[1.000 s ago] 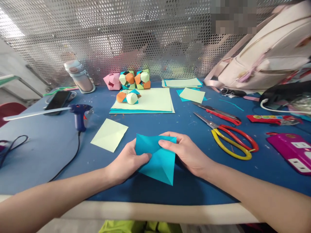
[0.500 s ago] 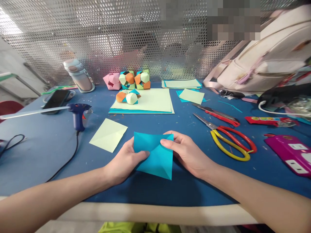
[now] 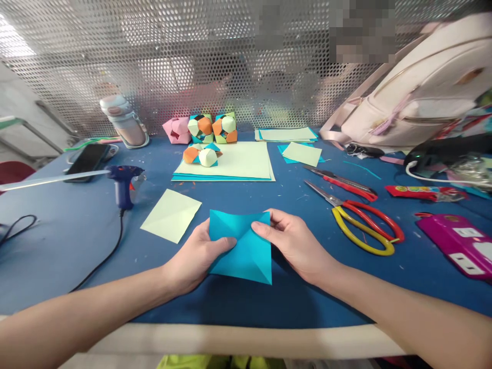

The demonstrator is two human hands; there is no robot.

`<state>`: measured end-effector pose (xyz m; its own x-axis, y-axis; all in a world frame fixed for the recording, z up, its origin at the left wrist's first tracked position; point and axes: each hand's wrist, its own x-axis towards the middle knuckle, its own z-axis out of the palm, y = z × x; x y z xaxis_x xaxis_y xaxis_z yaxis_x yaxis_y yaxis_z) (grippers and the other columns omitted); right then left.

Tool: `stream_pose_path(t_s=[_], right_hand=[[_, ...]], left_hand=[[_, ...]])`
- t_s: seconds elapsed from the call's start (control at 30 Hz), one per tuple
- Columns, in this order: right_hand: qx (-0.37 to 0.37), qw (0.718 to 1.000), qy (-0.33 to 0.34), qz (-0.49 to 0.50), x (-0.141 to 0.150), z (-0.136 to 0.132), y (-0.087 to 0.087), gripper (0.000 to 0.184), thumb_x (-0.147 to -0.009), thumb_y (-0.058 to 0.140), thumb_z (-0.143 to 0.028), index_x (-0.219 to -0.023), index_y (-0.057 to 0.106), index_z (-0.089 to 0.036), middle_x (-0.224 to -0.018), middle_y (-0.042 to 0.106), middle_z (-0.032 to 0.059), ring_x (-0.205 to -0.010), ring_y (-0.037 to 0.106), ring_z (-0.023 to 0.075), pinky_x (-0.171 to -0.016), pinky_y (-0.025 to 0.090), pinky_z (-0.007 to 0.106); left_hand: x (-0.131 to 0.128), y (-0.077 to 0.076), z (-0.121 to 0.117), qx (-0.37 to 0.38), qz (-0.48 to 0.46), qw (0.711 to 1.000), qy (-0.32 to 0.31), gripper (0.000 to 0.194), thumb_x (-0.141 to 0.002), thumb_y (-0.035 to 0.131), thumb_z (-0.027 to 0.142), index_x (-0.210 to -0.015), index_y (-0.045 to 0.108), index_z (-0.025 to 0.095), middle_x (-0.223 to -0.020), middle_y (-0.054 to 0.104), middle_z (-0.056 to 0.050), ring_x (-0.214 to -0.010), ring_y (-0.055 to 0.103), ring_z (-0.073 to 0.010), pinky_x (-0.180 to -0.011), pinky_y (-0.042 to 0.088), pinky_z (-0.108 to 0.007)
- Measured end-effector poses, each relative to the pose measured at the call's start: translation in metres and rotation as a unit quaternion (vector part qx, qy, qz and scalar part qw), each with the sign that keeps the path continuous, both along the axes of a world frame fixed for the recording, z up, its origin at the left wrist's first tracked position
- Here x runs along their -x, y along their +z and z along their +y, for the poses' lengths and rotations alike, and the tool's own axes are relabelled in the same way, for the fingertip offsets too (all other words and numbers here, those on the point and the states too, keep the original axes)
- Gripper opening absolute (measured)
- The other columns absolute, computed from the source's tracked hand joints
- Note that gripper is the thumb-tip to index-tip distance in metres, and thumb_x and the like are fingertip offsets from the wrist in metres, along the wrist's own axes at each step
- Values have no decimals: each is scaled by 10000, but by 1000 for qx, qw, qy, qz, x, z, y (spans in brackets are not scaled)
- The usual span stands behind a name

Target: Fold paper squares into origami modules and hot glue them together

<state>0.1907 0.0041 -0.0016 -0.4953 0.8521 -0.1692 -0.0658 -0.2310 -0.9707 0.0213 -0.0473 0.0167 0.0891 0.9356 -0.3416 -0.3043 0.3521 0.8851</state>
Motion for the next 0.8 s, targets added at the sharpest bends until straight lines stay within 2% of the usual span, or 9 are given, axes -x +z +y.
stream_pose_path(t_s=[0.13,0.4,0.67,0.8], right_hand=[[-39,999,9,-19,-1,-2,2,264,-765,659,-422,-729,544,-187,-628,488,-46,-589,447,90,-559,395,222],[-95,995,24,-34,-2,-5,4,222,-807,619,-405,-775,569,-190,-616,487,-50,-572,426,76,-510,361,189],[-51,998,2,-23,0,-1,4,268,-784,630,-420,-727,527,-180,-648,471,-42,-605,427,88,-567,384,221],[-28,999,-3,-16,1,-1,3,281,-775,633,-426,-717,511,-180,-639,473,-43,-599,440,93,-566,395,228]], left_hand=[[0,-3,0,-2,20,1000,4,242,-680,721,196,-877,588,153,-745,686,-21,-655,646,-161,-669,535,-305],[-1,-2,1,20,53,998,29,167,-650,694,159,-750,560,152,-633,638,6,-573,601,-134,-544,498,-244],[-2,3,1,16,19,999,20,260,-647,706,169,-884,600,159,-717,687,-15,-616,646,-166,-607,529,-287],[-2,1,-1,10,37,999,20,253,-663,711,187,-890,602,158,-754,702,-27,-653,662,-180,-624,534,-291]])
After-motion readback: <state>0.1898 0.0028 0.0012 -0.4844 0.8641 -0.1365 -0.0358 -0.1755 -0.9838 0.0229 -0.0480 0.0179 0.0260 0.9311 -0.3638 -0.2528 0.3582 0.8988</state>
